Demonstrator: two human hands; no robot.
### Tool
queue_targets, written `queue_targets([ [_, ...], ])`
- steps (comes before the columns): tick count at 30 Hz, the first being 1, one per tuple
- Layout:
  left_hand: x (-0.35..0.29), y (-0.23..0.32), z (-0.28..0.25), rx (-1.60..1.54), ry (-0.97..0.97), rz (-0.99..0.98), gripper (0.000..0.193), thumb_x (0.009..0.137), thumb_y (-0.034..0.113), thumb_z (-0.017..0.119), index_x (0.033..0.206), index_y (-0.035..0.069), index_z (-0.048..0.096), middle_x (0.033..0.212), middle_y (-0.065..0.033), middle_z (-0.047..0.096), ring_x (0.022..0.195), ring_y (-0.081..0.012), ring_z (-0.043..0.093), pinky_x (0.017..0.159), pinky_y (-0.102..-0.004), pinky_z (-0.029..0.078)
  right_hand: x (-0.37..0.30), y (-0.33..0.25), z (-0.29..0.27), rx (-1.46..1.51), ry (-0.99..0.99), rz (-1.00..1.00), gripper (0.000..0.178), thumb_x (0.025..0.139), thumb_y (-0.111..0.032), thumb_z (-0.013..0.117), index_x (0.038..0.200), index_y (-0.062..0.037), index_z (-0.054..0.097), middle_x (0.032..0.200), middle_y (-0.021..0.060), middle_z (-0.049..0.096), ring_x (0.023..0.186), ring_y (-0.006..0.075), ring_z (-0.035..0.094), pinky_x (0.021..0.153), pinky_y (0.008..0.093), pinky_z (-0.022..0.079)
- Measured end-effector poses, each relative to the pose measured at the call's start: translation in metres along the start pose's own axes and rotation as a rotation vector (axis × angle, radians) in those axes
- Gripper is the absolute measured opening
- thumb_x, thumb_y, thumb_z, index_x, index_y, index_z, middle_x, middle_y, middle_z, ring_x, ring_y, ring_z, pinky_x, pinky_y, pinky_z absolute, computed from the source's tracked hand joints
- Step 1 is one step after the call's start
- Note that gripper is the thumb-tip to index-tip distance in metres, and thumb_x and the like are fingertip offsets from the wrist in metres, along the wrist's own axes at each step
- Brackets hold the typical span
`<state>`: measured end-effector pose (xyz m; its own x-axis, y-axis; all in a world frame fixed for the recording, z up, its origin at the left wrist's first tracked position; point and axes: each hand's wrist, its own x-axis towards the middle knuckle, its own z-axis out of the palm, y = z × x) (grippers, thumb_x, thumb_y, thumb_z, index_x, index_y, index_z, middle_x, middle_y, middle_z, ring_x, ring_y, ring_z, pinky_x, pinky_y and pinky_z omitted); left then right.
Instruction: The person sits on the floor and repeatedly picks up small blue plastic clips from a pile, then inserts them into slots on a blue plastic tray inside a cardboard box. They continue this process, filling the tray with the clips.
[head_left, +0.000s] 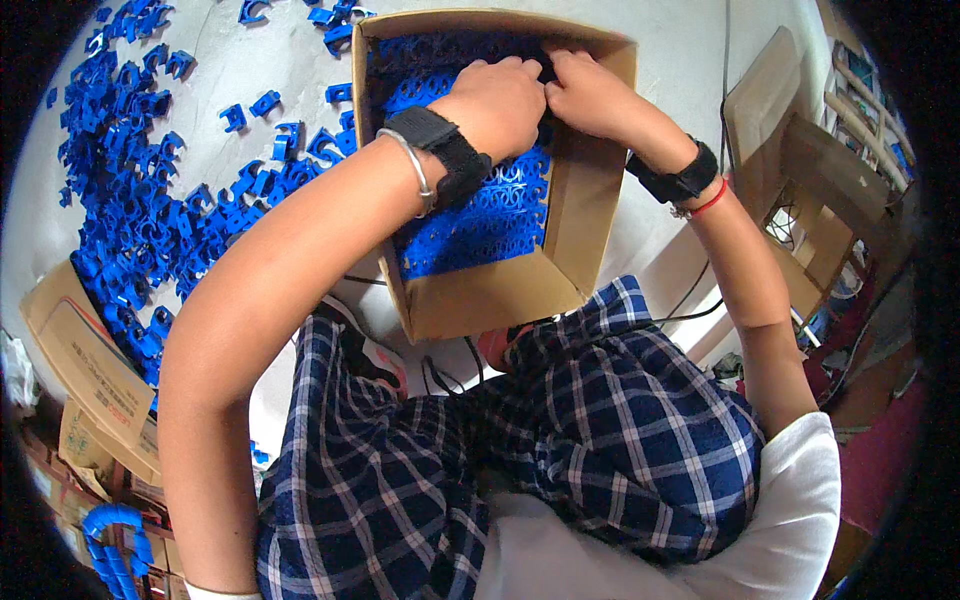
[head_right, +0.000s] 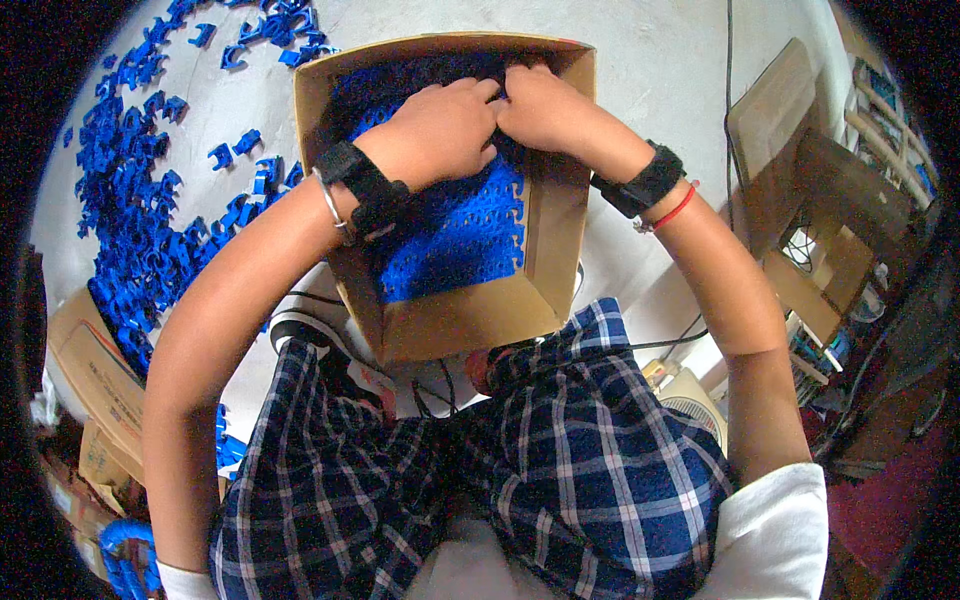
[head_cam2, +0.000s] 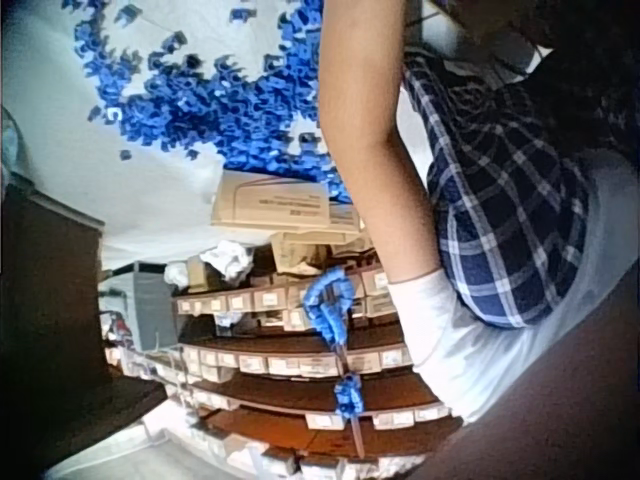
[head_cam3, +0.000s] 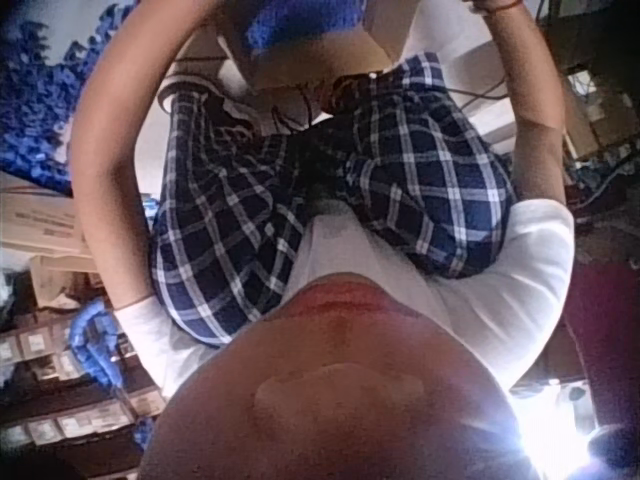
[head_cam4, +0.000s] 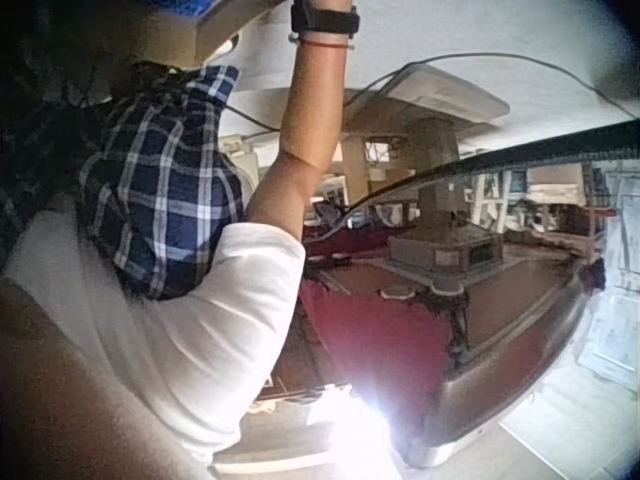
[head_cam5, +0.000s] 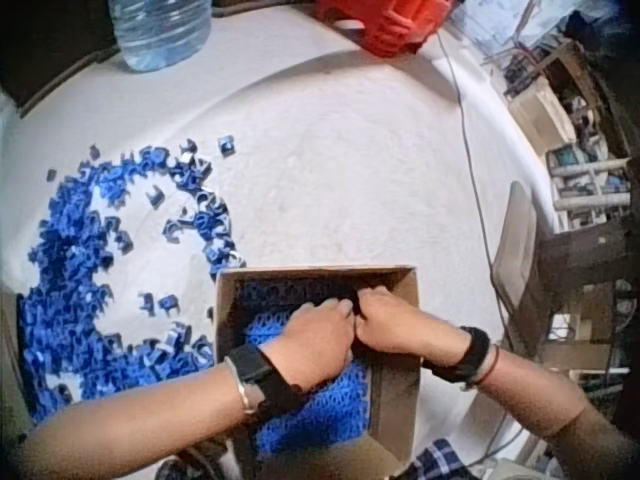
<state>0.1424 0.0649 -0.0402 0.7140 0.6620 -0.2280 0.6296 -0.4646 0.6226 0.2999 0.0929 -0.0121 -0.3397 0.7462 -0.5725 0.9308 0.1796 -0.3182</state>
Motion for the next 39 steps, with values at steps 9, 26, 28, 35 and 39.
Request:
queue_targets([
  [9, 0.002, -0.001, 0.010, -0.090, 0.076, -0.030, 0.043, 0.078, 0.020, 0.068, 0.114, -0.001, 0.056, 0.111, -0.0182, 0.058, 0.109, -0.0354, 0.057, 0.093, -0.0445, 0.050, -0.006, -0.006, 0.007, 0.022, 0.065, 0.032, 0.042, 0.087, -0.019, 0.050, 0.116, 0.0112, 0.054, 0.114, 0.0387, 0.054, 0.110, 0.0515, 0.052, 0.099, 0.0479, 0.043],
  [26, -0.033, 0.020, -0.036, -0.082, -0.021, 0.105, 0.037, 0.088, 0.021, 0.055, 0.112, -0.007, 0.058, 0.119, -0.0262, 0.061, 0.110, -0.0393, 0.059, 0.095, -0.0425, 0.049, -0.212, 0.082, 0.053, -0.241, 0.066, 0.483, 0.014, 0.090, -0.018, 0.055, 0.091, -0.0056, 0.061, 0.085, 0.0132, 0.067, 0.073, 0.0311, 0.066, 0.063, 0.0407, 0.052],
  [28, -0.049, 0.020, -0.049, -0.107, -0.113, 0.080, 0.037, 0.090, 0.022, 0.055, 0.116, -0.005, 0.059, 0.122, -0.0262, 0.059, 0.115, -0.0384, 0.057, 0.099, -0.0424, 0.047, -0.253, 0.082, 0.103, -0.249, -0.278, 0.551, 0.016, 0.088, -0.020, 0.056, 0.096, -0.0071, 0.062, 0.087, 0.0144, 0.068, 0.079, 0.0330, 0.067, 0.066, 0.0453, 0.052],
  [35, -0.079, -0.018, -0.090, -0.226, 0.441, 0.181, 0.025, 0.090, 0.014, 0.053, 0.109, 0.002, 0.065, 0.106, -0.0155, 0.066, 0.099, -0.0305, 0.064, 0.090, -0.0371, 0.050, -0.292, 0.080, 0.179, -0.050, -0.374, 0.481, 0.017, 0.087, -0.020, 0.056, 0.095, -0.0066, 0.062, 0.088, 0.0152, 0.067, 0.081, 0.0334, 0.066, 0.067, 0.0449, 0.052],
  [39, -0.109, -0.047, -0.103, -0.302, 0.576, -0.037, 0.022, 0.095, 0.008, 0.052, 0.110, 0.007, 0.069, 0.108, -0.0068, 0.068, 0.100, -0.0164, 0.064, 0.088, -0.0290, 0.049, -0.222, 0.080, 0.163, 0.045, -0.042, 0.377, 0.017, 0.087, -0.021, 0.056, 0.095, -0.0063, 0.062, 0.088, 0.0156, 0.067, 0.082, 0.0337, 0.066, 0.068, 0.0446, 0.051],
])
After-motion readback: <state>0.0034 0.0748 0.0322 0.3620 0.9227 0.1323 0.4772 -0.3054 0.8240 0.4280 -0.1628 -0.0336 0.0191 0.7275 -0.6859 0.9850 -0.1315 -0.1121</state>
